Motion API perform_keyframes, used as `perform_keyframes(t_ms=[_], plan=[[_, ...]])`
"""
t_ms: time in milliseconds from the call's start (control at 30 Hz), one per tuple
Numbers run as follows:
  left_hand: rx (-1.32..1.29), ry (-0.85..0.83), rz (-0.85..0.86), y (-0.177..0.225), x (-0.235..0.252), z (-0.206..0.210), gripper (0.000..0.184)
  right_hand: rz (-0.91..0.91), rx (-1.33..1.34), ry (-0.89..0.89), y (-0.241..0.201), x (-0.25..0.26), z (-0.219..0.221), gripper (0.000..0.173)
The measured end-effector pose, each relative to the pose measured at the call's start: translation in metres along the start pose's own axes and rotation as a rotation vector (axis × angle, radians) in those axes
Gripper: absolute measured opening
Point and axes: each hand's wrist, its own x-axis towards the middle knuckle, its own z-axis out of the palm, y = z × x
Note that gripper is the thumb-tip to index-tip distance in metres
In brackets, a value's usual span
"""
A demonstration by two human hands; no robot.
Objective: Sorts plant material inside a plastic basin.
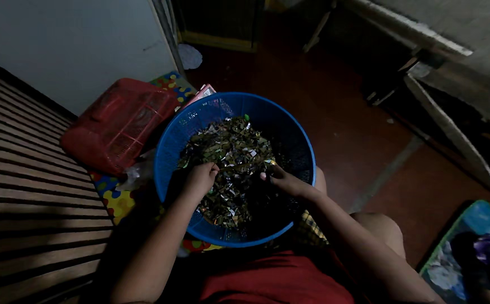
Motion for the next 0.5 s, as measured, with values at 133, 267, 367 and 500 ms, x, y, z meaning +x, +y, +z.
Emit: perform_keyframes(t_ms=[133, 267, 367, 500], plan=[[0.017, -0.005, 0.000, -0.0003, 0.0010, -0.0002, 0.029, 0.013, -0.078, -0.001, 0.0024, 0.0009, 0.0007, 0.076], [0.013, -0.005, 0.002, -0.0008, 0.0014, 0.0002, 0.028, 0.035, -0.127, -0.003, -0.0012, 0.0016, 0.0008, 0.076], [0.019, -0.008, -0.002, -0.0003, 0.0021, 0.0009, 0.029, 0.017, -0.142, 0.001, -0.0047, 0.0034, 0.0015, 0.072], [0.015, 0.001, 0.002, -0.0012, 0.0020, 0.0014, 0.028, -0.014, -0.139, -0.001, -0.0069, 0.0052, 0.0019, 0.068]])
